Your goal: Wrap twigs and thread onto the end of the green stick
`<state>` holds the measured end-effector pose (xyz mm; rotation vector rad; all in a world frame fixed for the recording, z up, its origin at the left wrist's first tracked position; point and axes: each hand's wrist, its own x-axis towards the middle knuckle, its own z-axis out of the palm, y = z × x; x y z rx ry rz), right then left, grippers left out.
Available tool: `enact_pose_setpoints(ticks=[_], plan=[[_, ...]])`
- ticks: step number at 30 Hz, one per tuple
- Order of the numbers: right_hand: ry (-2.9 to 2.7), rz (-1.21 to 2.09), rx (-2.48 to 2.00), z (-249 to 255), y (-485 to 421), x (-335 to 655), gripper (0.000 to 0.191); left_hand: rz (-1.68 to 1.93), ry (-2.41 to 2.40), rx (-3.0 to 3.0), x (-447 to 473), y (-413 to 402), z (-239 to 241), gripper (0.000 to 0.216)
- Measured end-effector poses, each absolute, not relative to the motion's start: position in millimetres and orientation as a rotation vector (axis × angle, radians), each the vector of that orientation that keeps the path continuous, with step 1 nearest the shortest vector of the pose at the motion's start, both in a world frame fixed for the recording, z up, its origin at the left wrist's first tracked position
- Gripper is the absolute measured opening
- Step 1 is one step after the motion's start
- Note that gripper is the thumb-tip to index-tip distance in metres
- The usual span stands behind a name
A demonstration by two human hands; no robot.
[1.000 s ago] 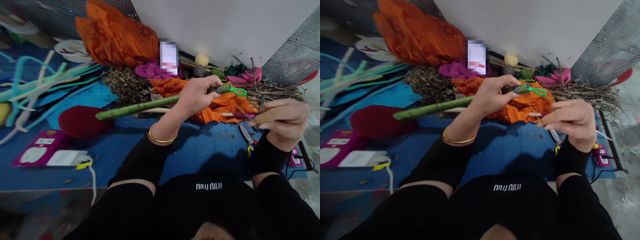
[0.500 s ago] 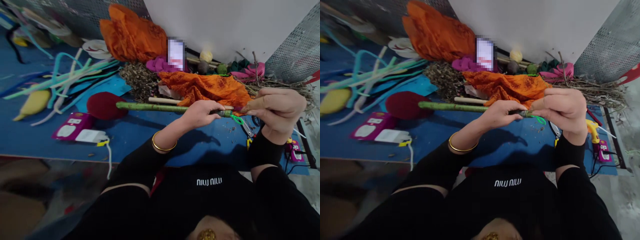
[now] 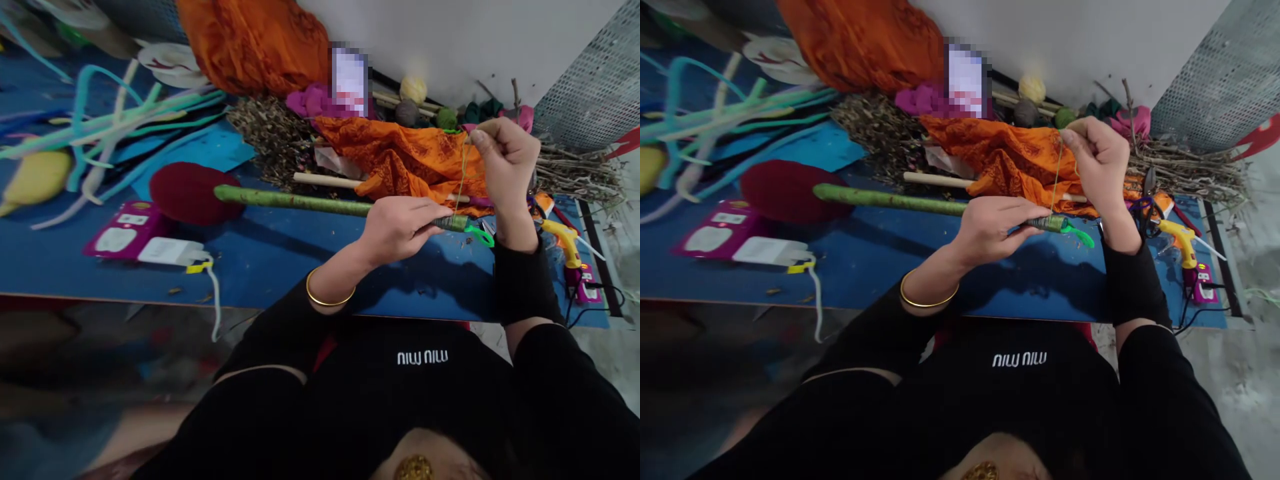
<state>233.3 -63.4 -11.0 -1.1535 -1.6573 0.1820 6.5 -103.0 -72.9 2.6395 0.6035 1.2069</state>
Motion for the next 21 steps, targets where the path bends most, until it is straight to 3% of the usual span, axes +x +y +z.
enact_pose_setpoints(ticks=[5, 14, 21], plan=[[-1.634, 0.093, -1.177, -25.4, -69.5, 235.5, 0.054, 1.277, 0.617, 2.646, 7.5, -109.2, -69.6, 0.024], [-1.5, 0.093, -1.236, -55.4, -80.3, 251.8, 0.036, 1.242, 0.637, 2.645, 9.2, -110.4, -71.7, 0.025], [-1.446, -0.056, -1.107, -41.2, -90.8, 245.9, 0.039, 1.104, 0.577, 2.623, 11.8, -106.8, -74.9, 0.029]])
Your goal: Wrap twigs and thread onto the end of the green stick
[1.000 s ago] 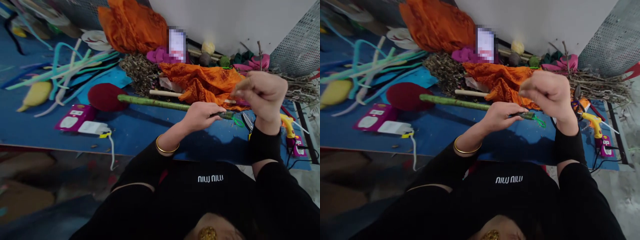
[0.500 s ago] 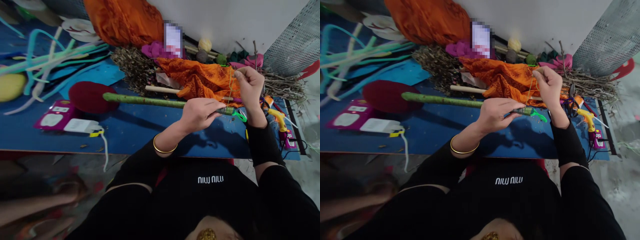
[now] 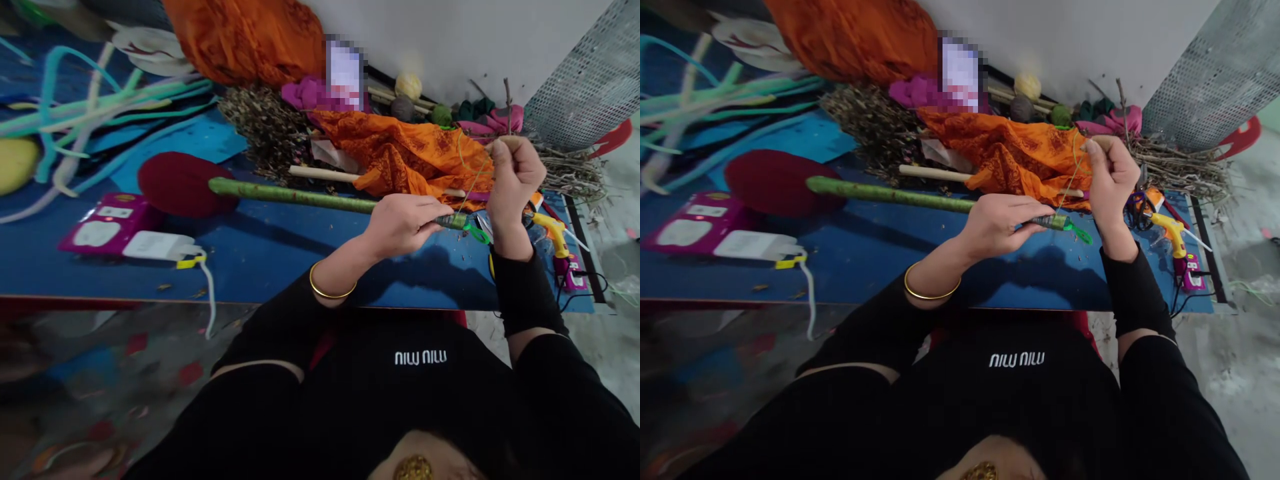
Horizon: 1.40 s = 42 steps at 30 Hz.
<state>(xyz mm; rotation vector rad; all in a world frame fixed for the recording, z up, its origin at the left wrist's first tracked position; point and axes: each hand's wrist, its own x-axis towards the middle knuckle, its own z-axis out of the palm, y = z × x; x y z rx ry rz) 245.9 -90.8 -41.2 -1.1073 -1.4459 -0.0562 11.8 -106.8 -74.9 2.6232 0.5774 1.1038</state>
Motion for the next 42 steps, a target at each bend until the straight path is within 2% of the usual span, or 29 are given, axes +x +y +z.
enact_pose_setpoints(ticks=[5, 12, 22, 28, 34, 39, 42], plan=[[-1.509, -0.155, -1.177, -32.6, -99.4, 242.6, 0.044, 1.074, 0.598, 2.608, 11.2, -106.1, -73.3, 0.028], [-1.44, -0.059, -1.157, -43.3, -84.4, 241.7, 0.055, 1.072, 0.615, 2.612, 9.2, -106.9, -73.5, 0.03], [-1.368, 0.312, -1.274, -89.0, -80.3, 237.8, 0.041, 1.138, 0.585, 2.623, 8.7, -107.6, -73.1, 0.028], [-1.464, 0.534, -1.44, -115.7, -108.4, 235.8, 0.044, 1.146, 0.687, 2.701, 11.8, -110.6, -72.2, 0.035], [-1.631, 0.459, -1.536, -133.2, -167.9, 223.2, 0.037, 1.163, 0.843, 2.685, 16.0, -104.9, -71.4, 0.034], [-1.952, 0.069, -1.443, -121.7, -209.2, 214.7, 0.029, 1.074, 0.947, 2.675, 22.2, -94.7, -79.7, 0.034], [-2.016, 0.015, -1.324, -108.5, -216.2, 212.3, 0.033, 1.028, 0.951, 2.684, 26.3, -90.0, -88.4, 0.037]])
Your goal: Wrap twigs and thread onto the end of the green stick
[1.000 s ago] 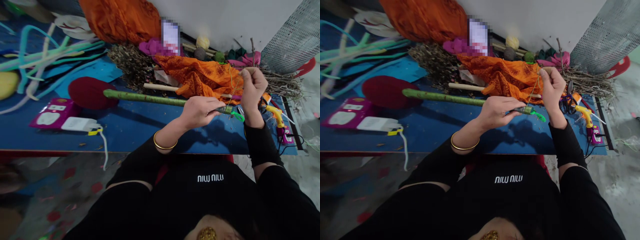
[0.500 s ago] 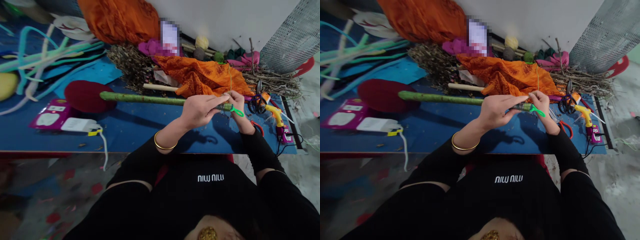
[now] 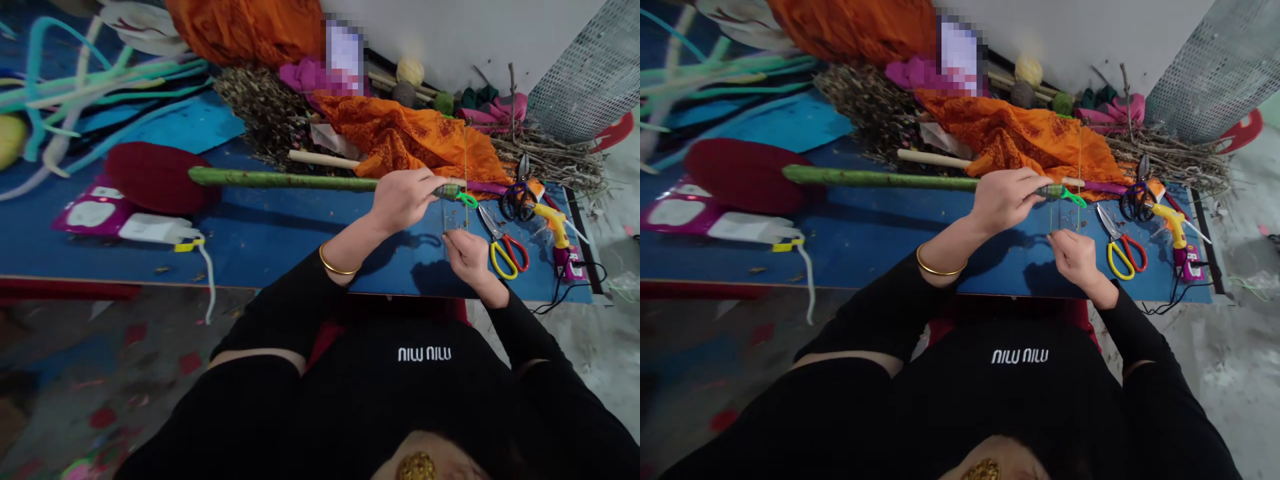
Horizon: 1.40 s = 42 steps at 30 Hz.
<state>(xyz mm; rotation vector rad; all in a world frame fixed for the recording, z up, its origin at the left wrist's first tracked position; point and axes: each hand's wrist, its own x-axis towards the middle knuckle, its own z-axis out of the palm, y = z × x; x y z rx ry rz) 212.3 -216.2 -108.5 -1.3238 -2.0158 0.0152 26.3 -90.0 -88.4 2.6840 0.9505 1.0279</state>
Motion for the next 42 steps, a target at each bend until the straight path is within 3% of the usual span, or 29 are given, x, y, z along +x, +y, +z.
enact_pose_setpoints(ticks=[9, 16, 29, 37, 42], plan=[[-2.044, -0.094, -1.146, -97.3, -210.3, 197.2, 0.035, 0.789, 0.979, 2.658, 35.9, -79.9, -106.1, 0.04], [-2.07, -0.393, -1.223, -71.4, -179.9, 219.0, 0.035, 0.694, 0.926, 2.636, 29.8, -85.6, -98.3, 0.041], [-2.108, -0.518, -1.396, -50.9, -169.3, 240.2, 0.039, 0.627, 0.853, 2.616, 27.7, -89.7, -90.1, 0.037], [-2.177, -0.411, -1.425, -42.3, -173.6, 249.5, 0.04, 0.571, 0.827, 2.585, 27.8, -91.6, -87.5, 0.037], [-2.13, -0.147, -1.331, -49.0, -140.4, 251.5, 0.034, 0.536, 0.766, 2.605, 29.0, -93.7, -85.3, 0.04]])
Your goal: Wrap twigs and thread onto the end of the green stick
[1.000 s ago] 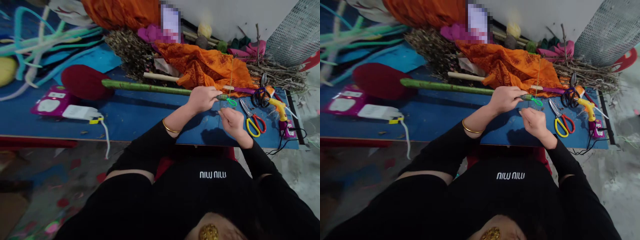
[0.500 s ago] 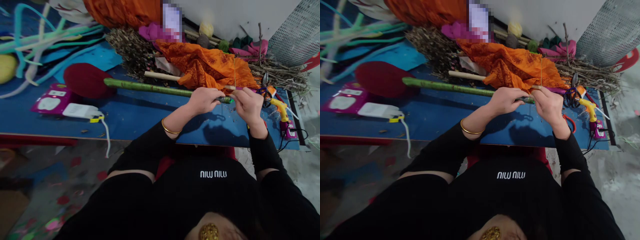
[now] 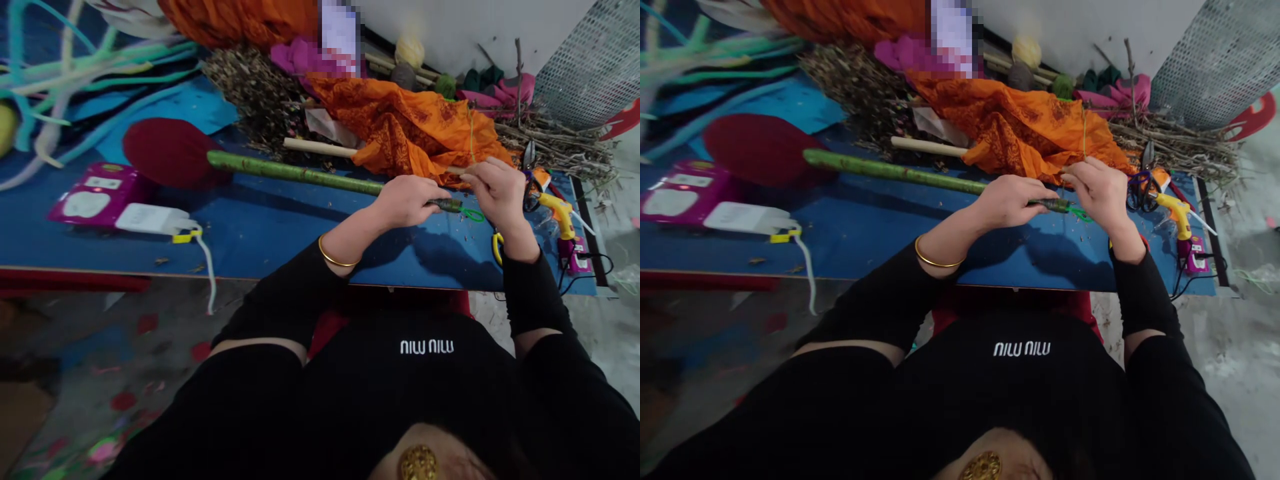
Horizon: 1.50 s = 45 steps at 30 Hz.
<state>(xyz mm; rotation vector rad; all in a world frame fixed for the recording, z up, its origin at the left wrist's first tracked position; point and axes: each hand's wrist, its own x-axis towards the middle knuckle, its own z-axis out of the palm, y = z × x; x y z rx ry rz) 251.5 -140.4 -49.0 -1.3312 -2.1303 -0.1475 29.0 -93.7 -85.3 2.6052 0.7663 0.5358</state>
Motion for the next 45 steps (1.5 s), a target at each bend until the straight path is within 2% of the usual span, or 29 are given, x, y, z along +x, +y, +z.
enact_pose_setpoints(ticks=[7, 15, 21, 24, 30, 33, 38, 45], plan=[[-1.95, 0.359, -1.306, -79.1, -107.5, 261.4, 0.028, 0.591, 0.746, 2.611, 25.4, -97.0, -82.7, 0.039], [-1.639, 0.825, -1.291, -107.1, -109.0, 254.9, 0.057, 0.725, 0.821, 2.606, 23.4, -100.2, -83.1, 0.038], [-1.302, 1.043, -1.329, -128.4, -142.4, 241.2, 0.05, 0.767, 0.794, 2.65, 25.7, -101.4, -82.6, 0.038], [-1.29, 0.936, -1.403, -134.9, -163.8, 226.1, 0.046, 0.789, 0.857, 2.663, 27.6, -101.2, -84.2, 0.037], [-1.742, 0.279, -1.47, -134.7, -186.5, 214.9, 0.049, 0.736, 0.878, 2.648, 31.6, -100.8, -88.4, 0.04], [-1.931, 0.059, -1.49, -136.8, -184.5, 221.1, 0.046, 0.694, 0.889, 2.649, 35.1, -99.3, -92.5, 0.04], [-2.092, -0.178, -1.537, -131.7, -185.7, 224.5, 0.042, 0.618, 0.912, 2.657, 38.1, -96.3, -95.9, 0.04], [-2.273, -0.359, -1.574, -88.5, -201.5, 232.6, 0.036, 0.61, 0.896, 2.63, 34.5, -97.0, -90.2, 0.042]])
